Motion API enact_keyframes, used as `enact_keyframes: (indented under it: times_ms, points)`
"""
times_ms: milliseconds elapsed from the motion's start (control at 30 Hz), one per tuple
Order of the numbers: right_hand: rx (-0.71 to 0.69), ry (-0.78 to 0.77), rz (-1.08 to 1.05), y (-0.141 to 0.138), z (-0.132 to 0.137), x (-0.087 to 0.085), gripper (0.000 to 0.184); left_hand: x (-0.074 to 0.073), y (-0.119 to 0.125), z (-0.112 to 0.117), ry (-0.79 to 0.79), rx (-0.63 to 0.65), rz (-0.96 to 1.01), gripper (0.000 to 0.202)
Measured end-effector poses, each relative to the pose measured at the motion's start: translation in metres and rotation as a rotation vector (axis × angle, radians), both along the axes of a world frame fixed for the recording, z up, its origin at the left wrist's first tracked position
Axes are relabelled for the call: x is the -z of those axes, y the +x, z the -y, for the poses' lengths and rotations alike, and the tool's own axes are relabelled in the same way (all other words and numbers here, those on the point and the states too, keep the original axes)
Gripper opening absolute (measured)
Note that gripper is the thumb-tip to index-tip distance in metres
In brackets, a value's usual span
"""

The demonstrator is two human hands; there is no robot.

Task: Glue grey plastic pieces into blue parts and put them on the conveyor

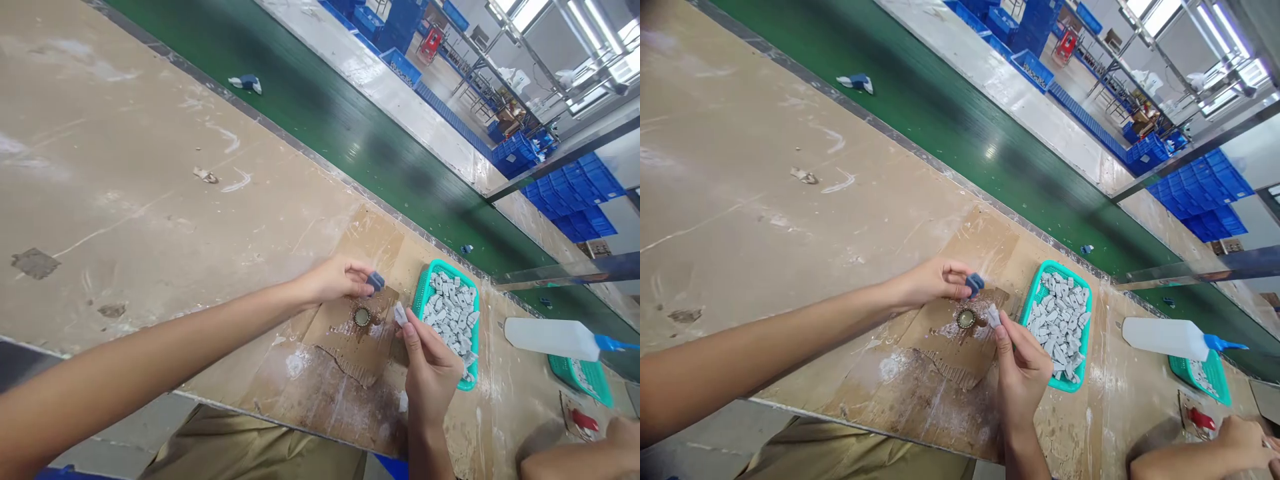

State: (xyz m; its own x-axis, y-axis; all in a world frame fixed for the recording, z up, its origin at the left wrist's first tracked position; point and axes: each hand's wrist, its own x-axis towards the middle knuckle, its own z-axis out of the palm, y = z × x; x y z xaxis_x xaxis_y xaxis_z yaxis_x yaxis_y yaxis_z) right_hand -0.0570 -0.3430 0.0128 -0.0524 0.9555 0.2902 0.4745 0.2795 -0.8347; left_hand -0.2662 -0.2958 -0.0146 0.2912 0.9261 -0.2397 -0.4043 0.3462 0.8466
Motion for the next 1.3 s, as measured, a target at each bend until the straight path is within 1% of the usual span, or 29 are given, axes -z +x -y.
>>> enact_keyframes:
  times_ms: [100, 167, 267, 367, 533, 667, 867, 1000, 1100, 1233, 1300]
  points:
    - [0.058, 0.062, -0.037, 0.004, 0.000, 0.000, 0.017, 0.001, 0.011, 0.007, 0.126, 0.100, -0.050, 0.020]
    - [0.050, 0.123, -0.014, 0.005, 0.001, -0.001, 0.016, 0.003, 0.016, 0.012, 0.184, 0.125, -0.055, 0.019]
    - [-0.024, 0.178, 0.028, 0.003, 0.002, -0.006, 0.020, 0.005, 0.022, 0.016, 0.198, 0.112, -0.040, 0.020]
    - [-0.081, 0.190, 0.059, 0.002, 0.004, -0.010, 0.023, 0.003, 0.024, 0.018, 0.199, 0.104, -0.034, 0.021]
    - [-0.113, 0.206, 0.091, 0.001, 0.004, -0.010, 0.024, -0.003, 0.023, 0.019, 0.207, 0.096, -0.040, 0.023]
    - [-0.165, 0.247, 0.126, 0.000, 0.002, -0.009, 0.031, -0.004, 0.023, 0.022, 0.226, 0.078, -0.066, 0.022]
    - [-0.213, 0.326, 0.199, 0.003, 0.003, -0.007, 0.045, -0.007, 0.026, 0.028, 0.361, 0.002, -0.284, 0.012]
    - [-0.226, 0.306, 0.209, 0.004, 0.004, -0.007, 0.048, -0.009, 0.031, 0.033, 0.411, -0.071, -0.316, 0.014]
    - [-0.201, 0.290, 0.191, 0.003, 0.004, -0.008, 0.046, -0.011, 0.035, 0.038, 0.524, -0.175, -0.383, 0.020]
    - [-0.185, 0.269, 0.170, 0.002, 0.004, -0.009, 0.046, -0.012, 0.039, 0.044, 0.724, -0.350, -0.533, 0.020]
    - [-0.191, 0.289, 0.179, 0.003, 0.005, -0.008, 0.048, -0.012, 0.040, 0.046, 0.774, -0.395, -0.547, 0.020]
